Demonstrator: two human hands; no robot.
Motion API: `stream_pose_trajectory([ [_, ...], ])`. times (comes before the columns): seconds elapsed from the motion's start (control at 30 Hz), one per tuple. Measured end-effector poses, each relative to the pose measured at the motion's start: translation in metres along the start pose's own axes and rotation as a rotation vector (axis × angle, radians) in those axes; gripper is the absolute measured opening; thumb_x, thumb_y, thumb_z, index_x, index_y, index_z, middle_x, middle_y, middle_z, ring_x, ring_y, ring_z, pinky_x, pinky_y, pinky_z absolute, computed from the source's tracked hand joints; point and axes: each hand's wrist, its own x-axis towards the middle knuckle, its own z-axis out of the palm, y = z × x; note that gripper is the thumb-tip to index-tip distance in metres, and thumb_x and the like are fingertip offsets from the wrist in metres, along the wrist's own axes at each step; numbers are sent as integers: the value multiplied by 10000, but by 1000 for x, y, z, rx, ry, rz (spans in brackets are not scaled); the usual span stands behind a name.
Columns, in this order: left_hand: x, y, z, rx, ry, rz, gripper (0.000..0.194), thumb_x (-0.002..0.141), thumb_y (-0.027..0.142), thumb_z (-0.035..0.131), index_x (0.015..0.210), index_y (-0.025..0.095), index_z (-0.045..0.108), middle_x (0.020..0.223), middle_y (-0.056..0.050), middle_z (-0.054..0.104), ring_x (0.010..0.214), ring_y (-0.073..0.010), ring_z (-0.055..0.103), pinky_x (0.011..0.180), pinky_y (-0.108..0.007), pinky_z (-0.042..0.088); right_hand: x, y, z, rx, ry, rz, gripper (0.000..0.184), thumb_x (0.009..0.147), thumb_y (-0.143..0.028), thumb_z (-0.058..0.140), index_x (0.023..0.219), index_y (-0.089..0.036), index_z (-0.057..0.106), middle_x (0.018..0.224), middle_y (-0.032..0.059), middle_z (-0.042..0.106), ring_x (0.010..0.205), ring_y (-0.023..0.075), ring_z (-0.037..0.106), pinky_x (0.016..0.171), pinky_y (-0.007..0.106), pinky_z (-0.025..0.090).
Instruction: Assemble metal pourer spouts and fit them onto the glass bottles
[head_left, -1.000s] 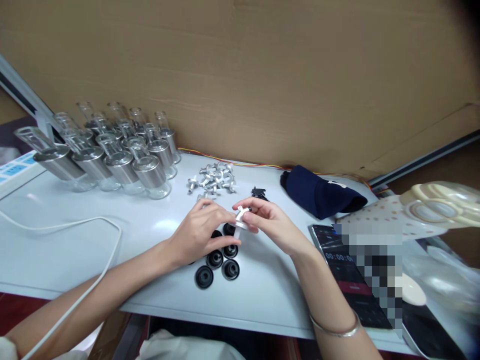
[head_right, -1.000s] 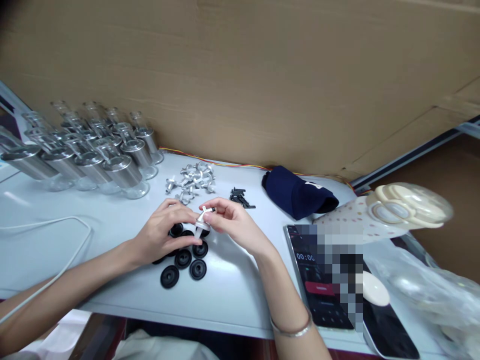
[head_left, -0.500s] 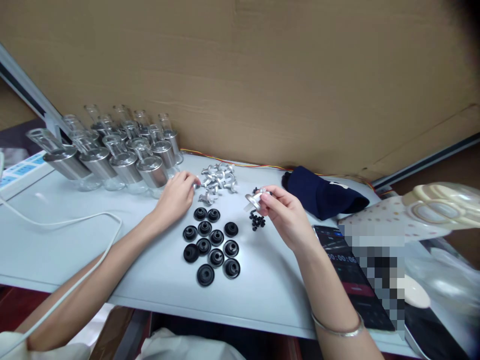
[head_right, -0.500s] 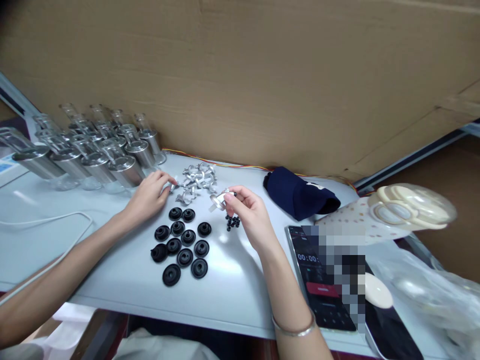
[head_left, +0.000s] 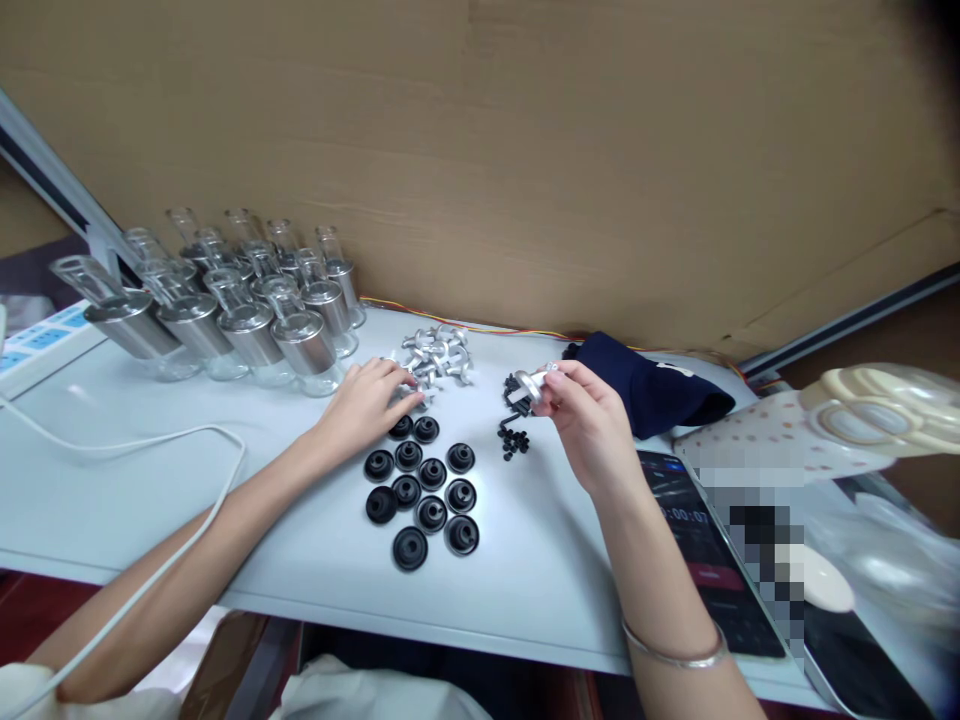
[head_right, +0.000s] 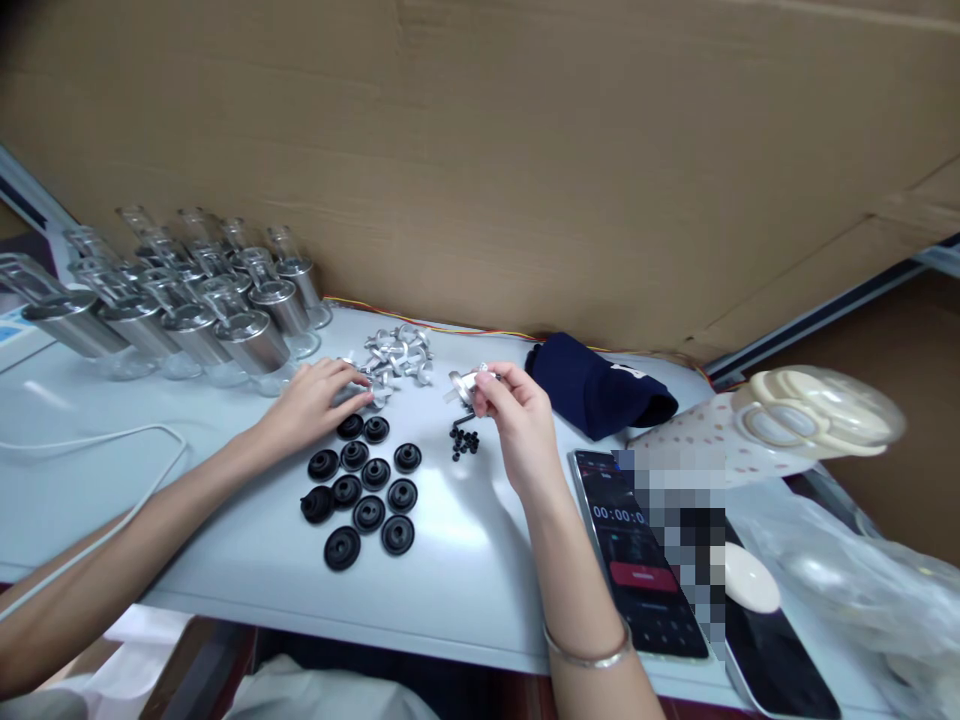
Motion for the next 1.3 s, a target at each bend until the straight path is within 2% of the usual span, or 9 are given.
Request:
stream_pose_trajectory([
  [0.13, 0, 0, 2, 4, -6, 1, 224, 932, 368, 513, 980, 178, 622, 1033, -73, 656, 1029, -272, 565, 834, -396, 383, 3, 0, -3, 41, 71, -23, 168, 666, -305, 730, 705, -190, 615, 575, -38, 505, 551, 94, 436, 524, 221, 363],
  [0.37, -1, 1, 2, 13, 21, -27, 179, 921, 310, 532, 1023, 177, 597, 1066, -85, 633, 1058, -280, 556, 860, -404, 393, 3, 0, -4, 5, 70, -47, 142, 689, -294, 688, 674, -191, 591, 574, -32, 498, 553, 99, 444, 522, 221, 375],
  [0.57, -3, 6, 0, -28, 90, 41, 178, 930, 261, 497, 1062, 181, 586, 1082, -82, 623, 1054, -259, 556, 874, -389, 410, 4, 0, -4, -9, 100, -61, 101, 664, -276, 634, 641, -193, 582, 563, -40, 493, 523, 92, 443, 504, 221, 381],
  [0.63, -4, 11, -4, -37, 36, 145, 193, 941, 281, 481, 1054, 175, 596, 1065, -81, 630, 1037, -251, 557, 876, -384, 411, 4, 1, -4, -4, 103, -56, 89, 656, -270, 626, 639, -193, 582, 563, -38, 502, 521, 92, 446, 504, 221, 381],
  [0.73, -7, 18, -8, 10, -109, 289, 231, 936, 331, 507, 1065, 165, 605, 1076, -83, 634, 1032, -253, 560, 865, -381, 405, 4, 2, -4, -10, 92, -39, 71, 651, -259, 609, 639, -194, 583, 558, -36, 502, 518, 94, 452, 503, 221, 382],
  [0.83, -9, 23, -8, 82, -166, 306, 262, 909, 357, 563, 1070, 155, 607, 1049, -82, 640, 1014, -258, 570, 831, -371, 401, 4, 3, -5, -13, 80, -22, 58, 643, -246, 598, 644, -190, 580, 559, -34, 509, 516, 93, 459, 502, 217, 386],
  [1.0, -8, 22, -4, 117, -123, 251, 256, 872, 386, 615, 975, 151, 620, 929, -68, 662, 905, -243, 595, 765, -346, 394, 3, 3, -4, -30, 72, -50, 45, 649, -236, 576, 662, -193, 573, 583, -35, 522, 510, 93, 469, 483, 219, 383],
  [1.13, -7, 20, -1, 96, -77, 235, 175, 866, 330, 625, 875, 155, 627, 840, -56, 674, 835, -236, 606, 729, -348, 405, 3, 3, -4, -74, 48, -60, 89, 657, -241, 598, 726, -191, 622, 574, -38, 556, 509, 93, 484, 505, 231, 401],
  [1.3, -9, 23, 1, -187, 165, 281, 102, 867, 229, 605, 919, 142, 616, 861, -60, 675, 833, -202, 618, 763, -348, 489, 1, 2, -3, -127, -11, -16, 117, 652, -268, 672, 719, -184, 627, 563, -33, 611, 506, 93, 536, 532, 233, 433],
])
